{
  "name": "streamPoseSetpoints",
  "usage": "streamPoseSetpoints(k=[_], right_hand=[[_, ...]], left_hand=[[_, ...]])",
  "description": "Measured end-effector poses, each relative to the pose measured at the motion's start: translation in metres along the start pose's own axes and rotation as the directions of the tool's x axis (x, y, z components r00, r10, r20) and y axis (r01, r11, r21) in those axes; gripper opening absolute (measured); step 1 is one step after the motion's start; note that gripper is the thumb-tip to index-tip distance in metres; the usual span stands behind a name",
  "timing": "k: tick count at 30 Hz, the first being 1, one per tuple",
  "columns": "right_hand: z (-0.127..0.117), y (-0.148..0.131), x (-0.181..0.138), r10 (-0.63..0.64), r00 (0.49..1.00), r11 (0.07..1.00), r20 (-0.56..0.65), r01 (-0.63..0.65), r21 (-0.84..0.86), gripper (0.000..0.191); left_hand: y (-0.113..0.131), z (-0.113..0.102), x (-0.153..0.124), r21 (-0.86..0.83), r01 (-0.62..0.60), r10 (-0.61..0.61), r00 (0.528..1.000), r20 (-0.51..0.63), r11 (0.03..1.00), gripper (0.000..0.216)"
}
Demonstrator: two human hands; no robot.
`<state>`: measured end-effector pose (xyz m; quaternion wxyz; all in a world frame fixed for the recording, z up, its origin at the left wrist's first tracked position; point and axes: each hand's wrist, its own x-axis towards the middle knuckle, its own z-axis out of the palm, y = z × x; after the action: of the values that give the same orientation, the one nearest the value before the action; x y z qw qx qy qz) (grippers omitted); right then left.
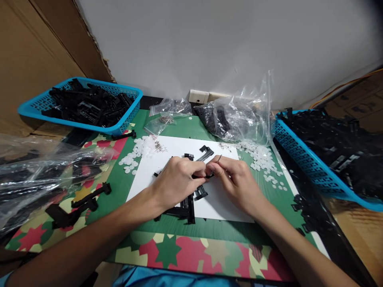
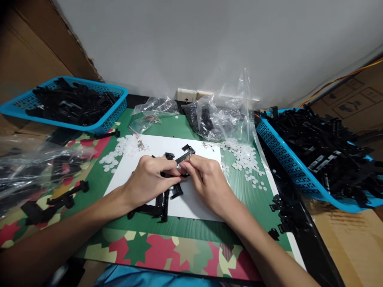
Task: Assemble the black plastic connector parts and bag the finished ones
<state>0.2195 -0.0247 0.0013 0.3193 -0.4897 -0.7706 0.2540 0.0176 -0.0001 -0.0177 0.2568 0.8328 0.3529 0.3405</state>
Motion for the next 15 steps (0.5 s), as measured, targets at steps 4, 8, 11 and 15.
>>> streamPoseSetpoints(k=[4,8,11,15], right_hand=[[0.003,0.003,-0.002,-0.011,1.0,1.0,-0.011,0.011,0.021,0.035],[0.003,0.004,-0.005,0.018,1.0,0.995,-0.022,-0.016,0.095,0.033],[-0.003,0.003,-0.006,0.001,0.991,0.987,-0.136,0.021,0.159,0.033],[-0.022,0.008,-0.005,-0.018,0.938,0.988,-0.346,0.069,0.136,0.033]], left_hand=[[0.0,0.0,0.001,-0.005,0.009,-0.009,1.0,-0.002,1.0,0.019],[0.003,-0.001,0.003,-0.052,0.044,-0.044,0.999,0.0,0.998,0.019],[0.004,-0.002,0.003,-0.088,0.101,-0.101,0.995,0.001,0.991,0.018],[0.003,-0.001,0.0,-0.172,0.167,-0.171,0.985,-0.006,0.971,0.014]])
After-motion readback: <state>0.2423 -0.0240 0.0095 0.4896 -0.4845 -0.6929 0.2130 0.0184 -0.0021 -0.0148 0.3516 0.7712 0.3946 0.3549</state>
